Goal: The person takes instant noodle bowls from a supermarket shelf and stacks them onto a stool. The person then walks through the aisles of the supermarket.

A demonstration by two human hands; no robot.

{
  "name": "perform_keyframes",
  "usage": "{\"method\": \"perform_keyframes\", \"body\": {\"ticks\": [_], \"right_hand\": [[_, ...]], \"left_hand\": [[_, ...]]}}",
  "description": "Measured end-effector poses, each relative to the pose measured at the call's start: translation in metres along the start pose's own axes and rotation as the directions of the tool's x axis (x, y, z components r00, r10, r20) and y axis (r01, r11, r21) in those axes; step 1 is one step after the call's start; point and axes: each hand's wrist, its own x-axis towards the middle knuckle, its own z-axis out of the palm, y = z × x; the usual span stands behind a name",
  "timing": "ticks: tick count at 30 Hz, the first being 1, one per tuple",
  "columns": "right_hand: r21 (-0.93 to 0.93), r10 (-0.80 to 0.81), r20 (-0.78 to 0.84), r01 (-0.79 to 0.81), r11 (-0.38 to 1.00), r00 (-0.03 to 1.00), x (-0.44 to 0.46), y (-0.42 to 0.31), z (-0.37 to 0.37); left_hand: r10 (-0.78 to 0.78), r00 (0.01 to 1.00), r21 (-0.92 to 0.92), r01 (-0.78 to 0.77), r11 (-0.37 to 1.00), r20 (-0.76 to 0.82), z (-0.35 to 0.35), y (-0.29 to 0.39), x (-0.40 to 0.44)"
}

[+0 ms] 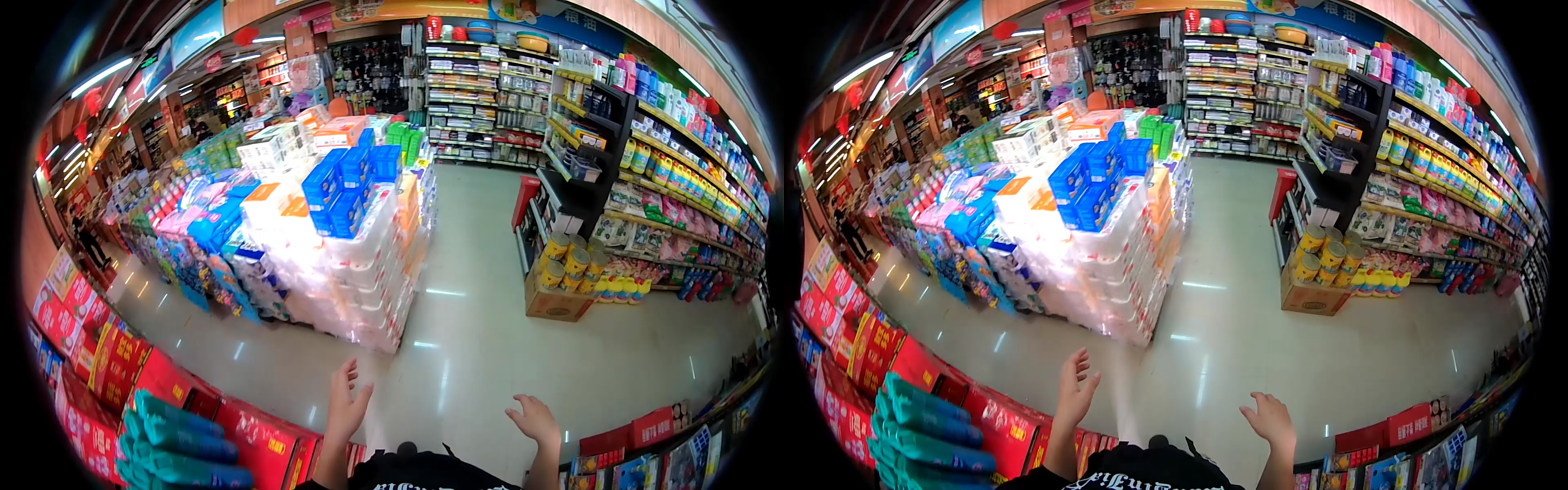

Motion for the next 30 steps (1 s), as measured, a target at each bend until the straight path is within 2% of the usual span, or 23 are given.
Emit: {"method": "perform_keyframes", "body": {"ticks": [2, 4, 5, 7, 11, 13, 15, 16, 18, 19, 21, 22, 24, 25, 27, 28, 30], "right_hand": [[-0.034, 0.053, 0.003, -0.052, 0.998, 0.999, 0.021, 0.01, 0.002], [0.064, 0.089, 0.105, -0.096, 0.993, 0.99, 0.046, 0.022, 0.008], [0.065, 0.097, 0.105, -0.104, 0.993, 0.99, 0.058, 0.029, 0.009], [-0.022, 0.182, 0.222, -0.181, 0.983, 0.958, 0.087, 0.04, 0.006], [-0.033, 0.195, 0.23, -0.193, 0.981, 0.954, 0.164, 0.075, -0.012], [-0.104, 0.19, 0.17, -0.175, 0.979, 0.967, 0.207, 0.094, -0.032], [-0.079, 0.127, 0.089, -0.12, 0.99, 0.988, 0.256, 0.116, -0.063], [-0.068, 0.14, 0.102, -0.134, 0.989, 0.985, 0.269, 0.114, -0.085], [0.206, 0.042, -0.15, -0.01, 0.978, 0.988, 0.312, 0.107, -0.14], [0.204, 0.032, -0.163, 0.002, 0.979, 0.986, 0.335, 0.108, -0.159], [-0.147, 0.068, -0.128, -0.087, 0.985, 0.989, 0.372, 0.111, -0.19], [-0.157, 0.073, -0.125, -0.092, 0.983, 0.99, 0.39, 0.115, -0.199], [-0.034, -0.124, -0.124, 0.12, 0.992, 0.985, 0.426, 0.122, -0.216], [-0.045, -0.114, -0.123, 0.11, 0.993, 0.986, 0.442, 0.124, -0.22], [0.351, -0.129, -0.009, 0.124, 0.928, 0.992, 0.473, 0.126, -0.22], [0.342, -0.125, -0.01, 0.121, 0.932, 0.992, 0.492, 0.125, -0.218], [0.408, -0.126, 0.094, 0.077, 0.91, 0.987, 0.536, 0.127, -0.209]], "left_hand": [[-0.006, 0.998, 0.032, 0.004, 0.999, 0.055, 0.016, 0.0, 0.032], [0.004, 0.99, 0.025, -0.008, 1.0, 0.142, 0.033, 0.003, 0.06], [0.003, 0.989, 0.024, -0.007, 1.0, 0.15, 0.044, -0.001, 0.074], [-0.039, 0.984, -0.002, 0.04, 0.999, 0.172, 0.067, -0.01, 0.099], [-0.085, 0.984, -0.018, 0.089, 0.996, 0.157, 0.12, -0.025, 0.157], [-0.122, 0.987, -0.041, 0.127, 0.991, 0.107, 0.148, -0.029, 0.19], [-0.138, 0.985, -0.042, 0.143, 0.989, 0.101, 0.176, -0.013, 0.23], [-0.104, 0.992, -0.079, 0.109, 0.991, 0.068, 0.188, 0.0, 0.25], [-0.076, 0.997, -0.143, 0.076, 0.987, 0.009, 0.22, 0.025, 0.29], [-0.062, 0.998, -0.149, 0.062, 0.987, 0.002, 0.237, 0.029, 0.309], [-0.016, 1.0, 0.009, 0.015, 1.0, 0.019, 0.27, 0.036, 0.337], [-0.032, 0.997, 0.003, 0.032, 0.999, 0.065, 0.284, 0.037, 0.349], [-0.067, 0.992, -0.031, 0.071, 0.997, 0.103, 0.314, 0.037, 0.372], [-0.091, 0.987, -0.053, 0.099, 0.994, 0.136, 0.328, 0.037, 0.385], [-0.11, 0.981, -0.045, 0.119, 0.992, 0.158, 0.35, 0.034, 0.416], [-0.131, 0.977, -0.023, 0.136, 0.99, 0.167, 0.362, 0.03, 0.433], [-0.13, 0.975, 0.015, 0.13, 0.991, 0.181, 0.385, 0.014, 0.47]]}}
